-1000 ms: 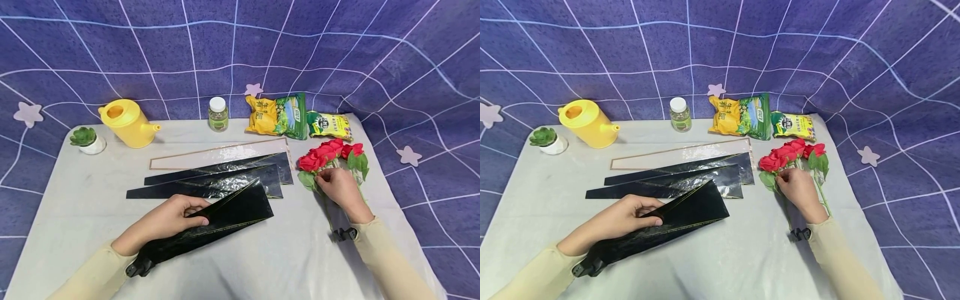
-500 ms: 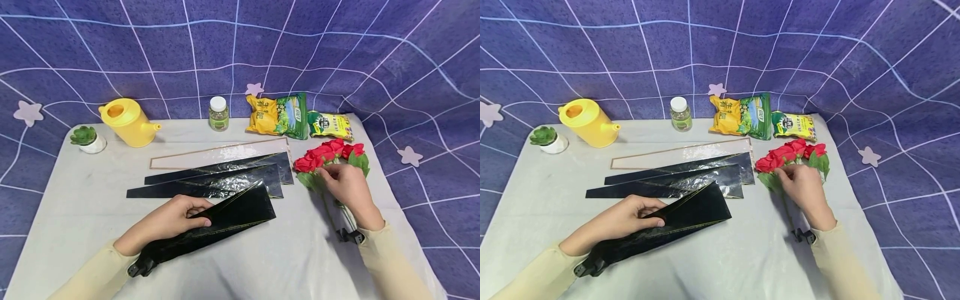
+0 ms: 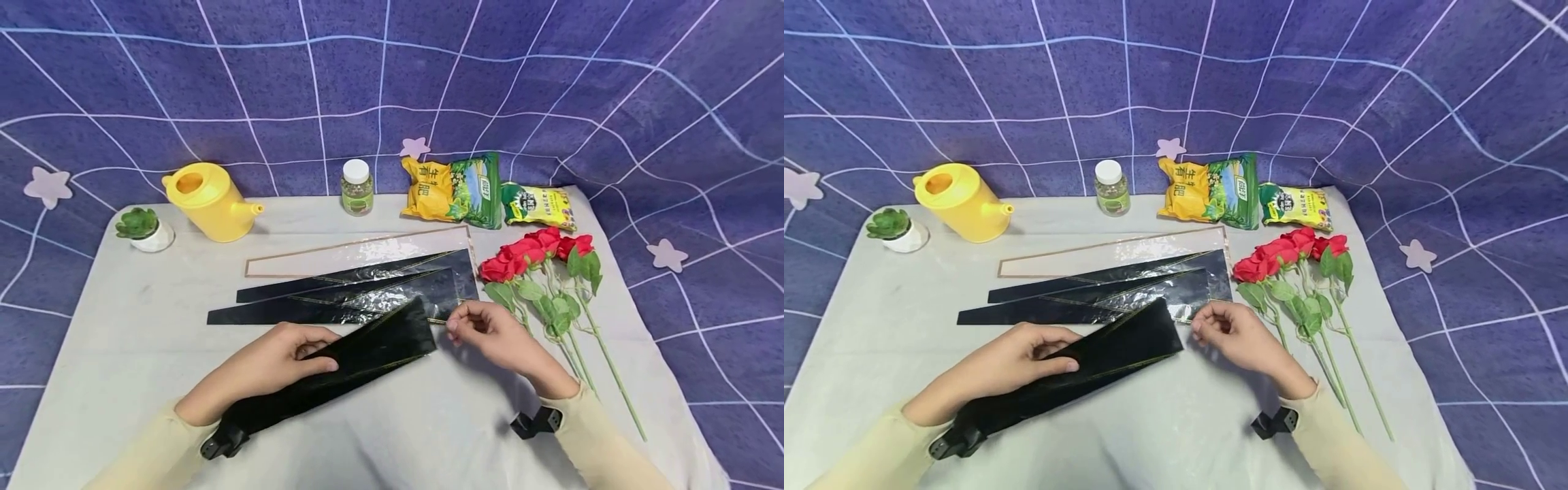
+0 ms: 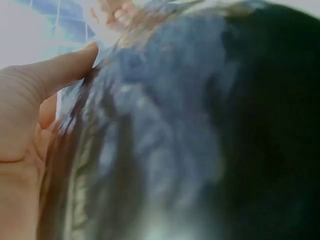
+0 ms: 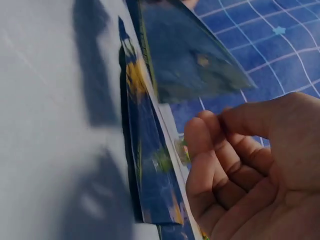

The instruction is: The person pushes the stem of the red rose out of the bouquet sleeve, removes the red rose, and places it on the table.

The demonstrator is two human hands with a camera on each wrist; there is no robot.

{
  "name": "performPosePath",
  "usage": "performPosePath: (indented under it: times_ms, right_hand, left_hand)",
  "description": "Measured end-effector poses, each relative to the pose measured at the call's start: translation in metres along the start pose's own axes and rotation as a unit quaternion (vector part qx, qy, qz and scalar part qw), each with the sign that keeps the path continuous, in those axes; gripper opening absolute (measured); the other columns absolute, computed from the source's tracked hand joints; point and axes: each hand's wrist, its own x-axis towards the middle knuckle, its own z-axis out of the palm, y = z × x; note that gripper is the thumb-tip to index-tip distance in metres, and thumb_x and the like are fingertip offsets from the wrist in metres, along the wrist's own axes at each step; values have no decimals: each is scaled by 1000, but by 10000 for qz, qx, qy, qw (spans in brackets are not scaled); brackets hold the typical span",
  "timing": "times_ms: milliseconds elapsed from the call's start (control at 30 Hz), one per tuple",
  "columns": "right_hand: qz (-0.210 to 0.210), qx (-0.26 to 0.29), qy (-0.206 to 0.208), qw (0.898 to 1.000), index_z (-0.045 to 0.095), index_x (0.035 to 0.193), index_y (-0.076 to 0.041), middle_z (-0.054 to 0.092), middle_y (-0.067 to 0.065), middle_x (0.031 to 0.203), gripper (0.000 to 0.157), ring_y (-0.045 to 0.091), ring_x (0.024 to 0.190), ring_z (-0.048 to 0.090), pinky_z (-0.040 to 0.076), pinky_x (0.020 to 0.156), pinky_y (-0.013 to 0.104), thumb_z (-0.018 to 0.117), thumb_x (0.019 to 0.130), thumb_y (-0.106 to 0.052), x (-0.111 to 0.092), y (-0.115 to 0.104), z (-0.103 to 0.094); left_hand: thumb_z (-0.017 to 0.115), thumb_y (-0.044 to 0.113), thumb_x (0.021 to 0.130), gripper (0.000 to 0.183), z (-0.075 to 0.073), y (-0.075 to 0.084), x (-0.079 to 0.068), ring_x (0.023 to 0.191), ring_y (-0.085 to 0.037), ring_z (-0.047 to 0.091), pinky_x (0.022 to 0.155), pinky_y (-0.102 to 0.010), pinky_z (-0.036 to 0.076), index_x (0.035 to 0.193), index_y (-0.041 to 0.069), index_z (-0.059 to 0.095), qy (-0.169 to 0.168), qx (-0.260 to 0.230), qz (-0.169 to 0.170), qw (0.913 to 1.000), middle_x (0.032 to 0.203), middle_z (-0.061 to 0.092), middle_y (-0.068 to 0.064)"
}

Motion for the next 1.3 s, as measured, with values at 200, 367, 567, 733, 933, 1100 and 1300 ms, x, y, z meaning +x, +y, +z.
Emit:
performPosePath:
  times_ms: [200, 367, 567, 733, 933, 1100, 1300]
  right_hand:
    - [14, 384, -141, 9992, 57, 114, 4, 64, 9, 94, 26, 27, 83, 61, 50, 73, 36, 61, 91, -8, 8, 10, 12]
    - [-117, 268, -389, 9988, 60, 85, -4, 47, -4, 65, 17, 9, 57, 43, 37, 52, 23, 63, 91, -20, 15, 24, 30]
    - [-88, 452, 158, 9988, 63, 78, -7, 45, 0, 57, 15, 9, 49, 38, 30, 44, 24, 63, 91, -14, 15, 22, 24]
    - [333, 425, 821, 9952, 64, 87, 1, 54, 8, 62, 15, 10, 52, 44, 35, 46, 25, 61, 92, -13, 13, 14, 5]
    - [721, 418, 1449, 9859, 65, 94, 5, 60, 19, 69, 19, 13, 55, 48, 35, 48, 24, 61, 92, -14, 10, 29, -12]
    - [791, 274, 1518, 9849, 67, 93, 4, 61, 20, 70, 19, 12, 53, 48, 36, 48, 24, 63, 91, -15, 7, 39, -13]
    - [681, -395, 1551, 9848, 65, 80, 1, 53, 8, 60, 18, 10, 52, 41, 34, 49, 25, 69, 87, -15, 8, 44, -8]
  left_hand:
    - [65, 32, 88, 21, -3, -3, -8, 73, -6, 60, 66, -27, 47, 108, 26, 65, -35, -273, -122, 9995, 90, 66, 14]
    - [64, 34, 89, 22, 2, 4, -2, 67, -5, 56, 63, -26, 46, 109, 26, 65, -116, -190, 84, 9997, 86, 65, 15]
    - [66, 38, 87, 24, -3, 3, -4, 67, -6, 55, 61, -25, 47, 108, 26, 65, 108, -88, 54, 9999, 83, 62, 14]
    - [67, 35, 86, 26, -16, -12, -17, 65, -7, 56, 58, -25, 48, 110, 24, 65, 334, -82, -90, 9994, 79, 63, 10]
    - [67, 29, 88, 27, -38, -38, -47, 64, -10, 57, 56, -27, 47, 113, 21, 65, 542, -148, -514, 9971, 81, 65, 7]
    - [67, 29, 87, 25, -54, -50, -67, 59, -10, 54, 53, -26, 45, 111, 19, 65, 775, 15, -866, 9932, 77, 63, 6]
    - [67, 31, 87, 17, -63, -53, -73, 56, -11, 53, 49, -26, 43, 103, 24, 67, 1275, 584, -1019, 9849, 74, 63, 9]
